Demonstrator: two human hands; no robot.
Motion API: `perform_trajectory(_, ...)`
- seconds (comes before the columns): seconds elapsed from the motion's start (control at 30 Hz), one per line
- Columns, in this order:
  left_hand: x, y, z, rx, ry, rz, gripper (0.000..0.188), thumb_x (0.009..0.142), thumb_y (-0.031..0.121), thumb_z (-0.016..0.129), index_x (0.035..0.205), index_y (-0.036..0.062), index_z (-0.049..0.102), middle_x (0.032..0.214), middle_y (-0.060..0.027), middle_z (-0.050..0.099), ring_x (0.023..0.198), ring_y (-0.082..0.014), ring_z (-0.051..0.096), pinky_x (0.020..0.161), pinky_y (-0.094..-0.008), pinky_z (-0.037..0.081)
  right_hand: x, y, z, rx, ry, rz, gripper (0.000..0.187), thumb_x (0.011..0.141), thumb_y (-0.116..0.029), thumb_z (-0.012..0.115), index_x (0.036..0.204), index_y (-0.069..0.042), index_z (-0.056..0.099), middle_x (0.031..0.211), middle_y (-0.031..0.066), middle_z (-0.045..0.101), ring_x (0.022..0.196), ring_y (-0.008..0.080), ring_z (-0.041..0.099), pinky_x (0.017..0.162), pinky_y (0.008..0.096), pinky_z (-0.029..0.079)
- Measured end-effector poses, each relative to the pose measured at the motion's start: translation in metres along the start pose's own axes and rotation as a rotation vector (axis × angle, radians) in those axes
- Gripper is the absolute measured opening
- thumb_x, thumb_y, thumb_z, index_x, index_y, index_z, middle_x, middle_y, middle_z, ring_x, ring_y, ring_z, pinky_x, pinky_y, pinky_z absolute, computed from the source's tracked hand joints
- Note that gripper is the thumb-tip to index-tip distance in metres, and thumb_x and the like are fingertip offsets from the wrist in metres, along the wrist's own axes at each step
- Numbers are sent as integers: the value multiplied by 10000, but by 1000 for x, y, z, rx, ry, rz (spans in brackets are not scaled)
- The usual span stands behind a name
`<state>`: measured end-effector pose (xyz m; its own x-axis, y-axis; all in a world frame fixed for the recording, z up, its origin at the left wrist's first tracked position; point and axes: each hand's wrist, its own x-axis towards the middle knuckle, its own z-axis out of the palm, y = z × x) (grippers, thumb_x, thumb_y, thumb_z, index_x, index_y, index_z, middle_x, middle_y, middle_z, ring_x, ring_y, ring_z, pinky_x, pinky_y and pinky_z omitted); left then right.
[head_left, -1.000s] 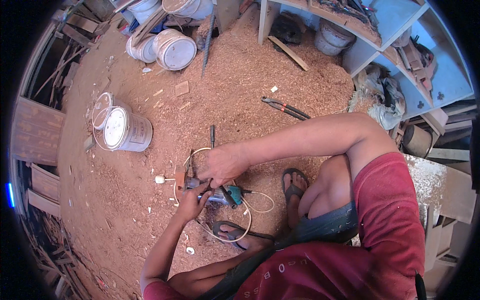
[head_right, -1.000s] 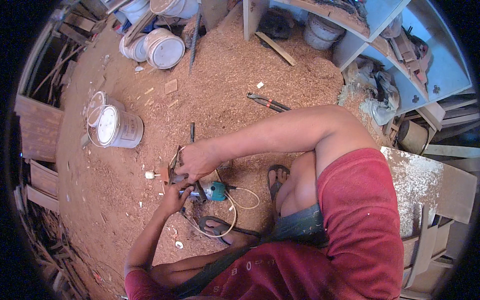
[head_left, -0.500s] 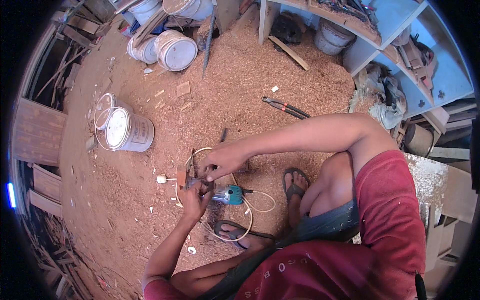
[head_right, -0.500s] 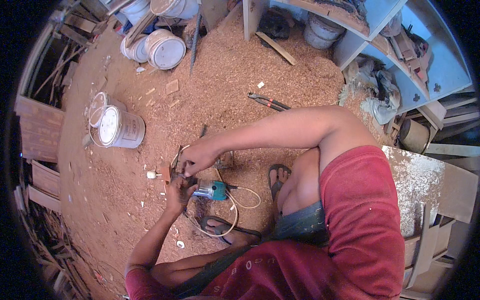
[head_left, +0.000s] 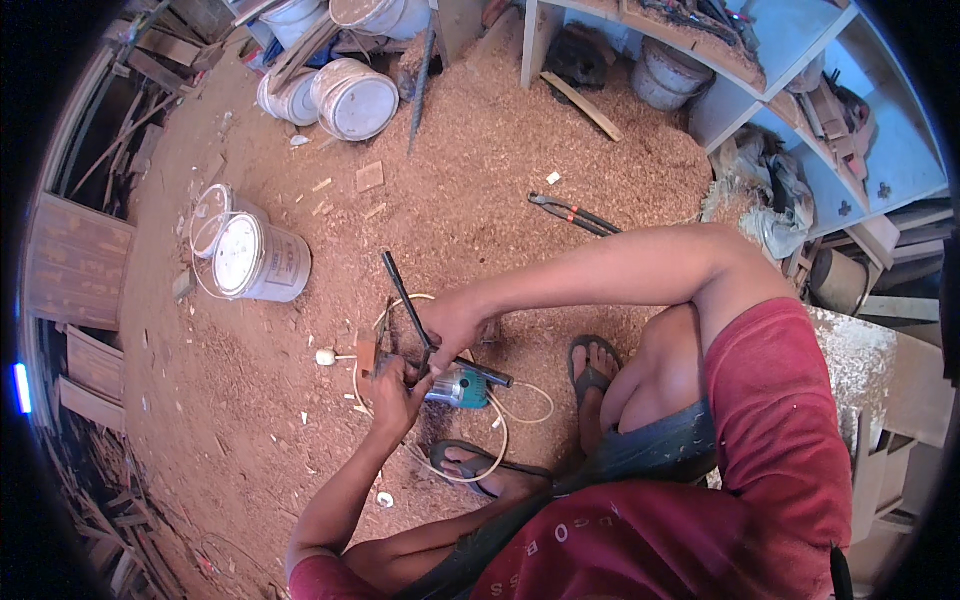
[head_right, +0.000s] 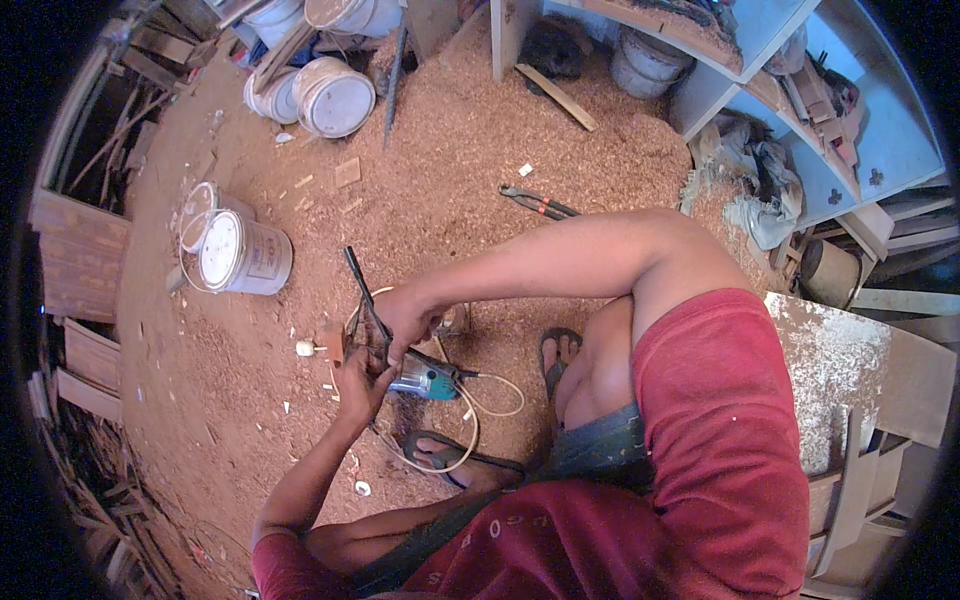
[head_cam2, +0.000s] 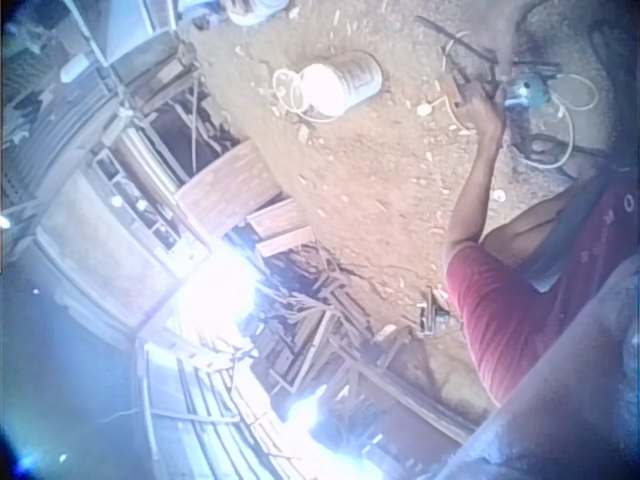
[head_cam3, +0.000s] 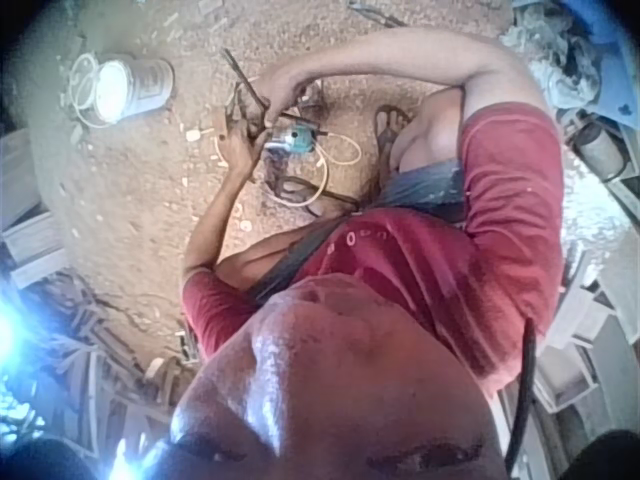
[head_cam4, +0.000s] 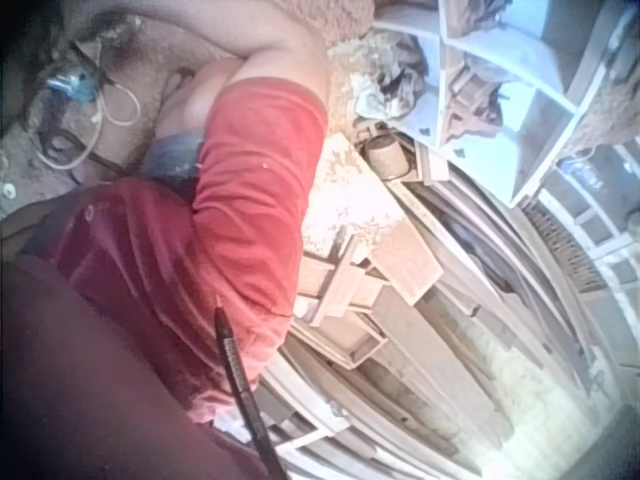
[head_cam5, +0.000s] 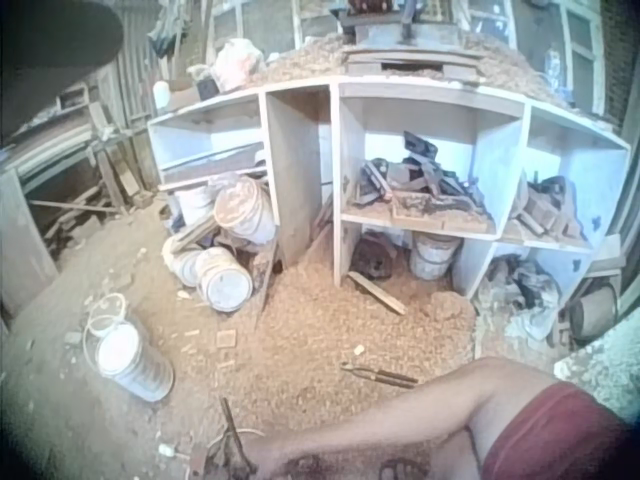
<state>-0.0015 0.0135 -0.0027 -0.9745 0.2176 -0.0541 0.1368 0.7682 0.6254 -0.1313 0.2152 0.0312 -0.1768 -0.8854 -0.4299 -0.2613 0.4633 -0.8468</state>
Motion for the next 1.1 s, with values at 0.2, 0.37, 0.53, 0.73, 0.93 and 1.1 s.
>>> perform_trajectory(0.2,-7,2,-18,-117,-70,32,256,849,189,781,937,-1,632,848,-198,657,765,-365,646,704,-438,503,-10,-15,-1,-698,386,-432,187,869,-264,635,987,-130,689,987,77,644,956,281,674,694,458,539)
perform_trajectory(0.37,-9,-18,-20,-69,-230,127,298,928,239,699,1155,46,697,985,-197,722,868,-358,699,792,-429,536,-17,-17,-5,-1166,482,-742,108,840,-218,596,876,-129,645,939,64,580,898,235,675,621,454,541)
perform_trajectory(0.53,-6,-15,-22,-106,-331,-63,272,922,242,711,1096,33,725,935,-201,729,820,-352,701,755,-427,535,-18,-25,2,-866,632,-272,180,847,-246,636,900,-75,638,912,100,647,837,298,706,679,456,563)
perform_trajectory(0.73,-3,-6,-18,-91,-237,-114,265,856,246,788,981,16,745,825,-189,729,734,-323,704,688,-398,533,-20,-32,-22,-144,241,134,542,800,-363,755,1220,-39,646,913,174,718,967,378,700,807,490,542)
perform_trajectory(0.93,-3,-11,-12,12,-164,-77,317,787,279,848,914,12,735,815,-185,724,726,-308,695,673,-403,520,-15,-14,-13,-416,137,-201,401,834,-307,707,1208,-165,691,1006,162,707,1001,364,678,841,480,520)
perform_trajectory(1.1,-2,-1,-17,29,-175,-129,348,782,276,852,952,7,712,810,-180,695,727,-307,659,678,-425,502,-14,-12,-14,-1027,512,-775,242,802,-258,658,1031,-204,719,1006,40,628,986,280,627,790,452,494)
